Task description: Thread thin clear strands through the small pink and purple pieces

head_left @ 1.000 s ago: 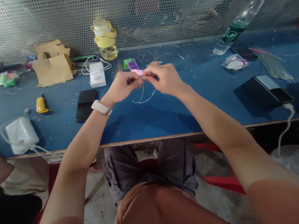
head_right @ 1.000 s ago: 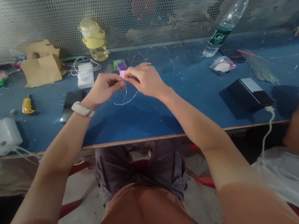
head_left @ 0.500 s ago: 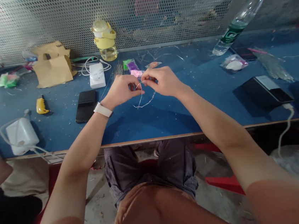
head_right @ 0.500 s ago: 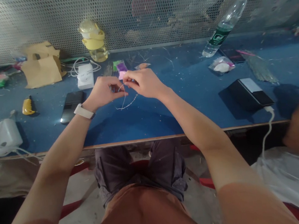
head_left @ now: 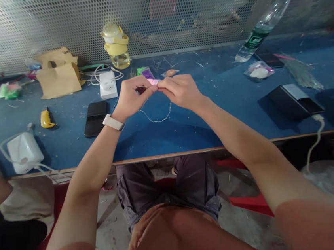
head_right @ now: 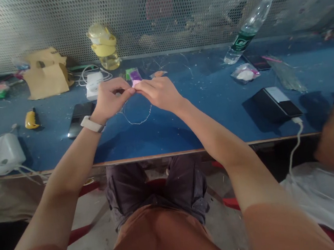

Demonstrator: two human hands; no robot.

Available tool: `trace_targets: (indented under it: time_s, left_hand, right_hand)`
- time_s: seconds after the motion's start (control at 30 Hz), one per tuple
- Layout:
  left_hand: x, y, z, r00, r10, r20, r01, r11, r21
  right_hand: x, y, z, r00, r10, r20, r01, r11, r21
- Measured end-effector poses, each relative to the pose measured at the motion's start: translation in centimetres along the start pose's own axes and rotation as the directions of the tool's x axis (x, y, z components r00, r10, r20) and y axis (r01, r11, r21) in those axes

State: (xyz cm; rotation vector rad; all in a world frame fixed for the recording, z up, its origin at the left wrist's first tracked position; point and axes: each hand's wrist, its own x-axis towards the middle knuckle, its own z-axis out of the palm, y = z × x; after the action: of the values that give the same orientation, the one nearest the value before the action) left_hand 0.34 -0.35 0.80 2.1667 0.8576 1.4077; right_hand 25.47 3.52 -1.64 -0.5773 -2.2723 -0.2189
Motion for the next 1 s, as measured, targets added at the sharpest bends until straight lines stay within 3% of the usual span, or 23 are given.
trace_targets:
  time_s: [0.1, 0.27, 0.37, 0.47, 0.6, 0.67, 0.73, 0.8, 0.87, 0.93, 1.0]
  left_hand:
    - [0.2, 0.3, -0.3, 0.984, -0.138, 0.115, 0.159, 0.966, -0.204]
    - [0.1, 0.4, -0.6, 0.912, -0.283, 0.297, 0.399, 0.780, -0.482]
    - [0.1, 0.3, -0.4, 0.870, -0.353, 0.345, 0.489, 0.710, -0.507]
    - [0.1, -0.1, 0.0, 0.857, -0.422, 0.297, 0.515, 0.722, -0.462]
    - [0.0, -1.1, 0.5, 0.916, -0.402, 0.007, 0.396, 0.901, -0.178]
    - [-0.2, -1.6, 0.4, 0.952, -0.274, -0.138, 0.285, 0.956, 0.069]
    - [-0.4, -2.0, 0.2, 0.975, -0.097, -0.198, 0.161, 0.928, 0.336]
    - [-0.5, -2.1, 0.1, 0.986, 0.066, -0.154, 0.024, 0.854, 0.521]
    - [-0.6, -1.9, 0.1, 0.981, 0.183, -0.058, -0.114, 0.796, 0.594]
    - [-0.6, -1.7, 0.2, 0.974, 0.226, 0.016, -0.192, 0.785, 0.589]
    - [-0.6, -1.4, 0.2, 0.979, 0.199, 0.038, -0.186, 0.811, 0.555]
  right_hand:
    - [0.0, 0.0, 0.0, 1.000, -0.019, -0.010, 0.018, 0.999, -0.033]
    - [0.0, 0.0, 0.2, 0.999, -0.027, -0.025, 0.027, 0.999, -0.017]
    - [0.1, 0.0, 0.1, 1.000, 0.007, -0.027, -0.007, 1.000, -0.009]
    - [0.2, -0.2, -0.2, 0.995, 0.099, -0.025, -0.099, 0.995, -0.012]
    - [0.5, -0.5, -0.6, 0.960, 0.277, -0.033, -0.277, 0.961, 0.005]
    - [0.6, -0.6, -0.6, 0.940, 0.341, -0.016, -0.341, 0.940, 0.008]
    - [0.8, -0.8, -0.7, 0.927, 0.375, 0.019, -0.375, 0.927, -0.002]
    - [0.9, -1.1, -0.7, 0.922, 0.383, 0.053, -0.382, 0.924, -0.021]
    - [1.0, -1.4, -0.8, 0.927, 0.368, 0.068, -0.366, 0.930, -0.040]
    - [1.0, -1.6, -0.9, 0.938, 0.338, 0.070, -0.335, 0.941, -0.058]
    - [1.1, -1.5, -1.2, 0.950, 0.303, 0.079, -0.297, 0.952, -0.075]
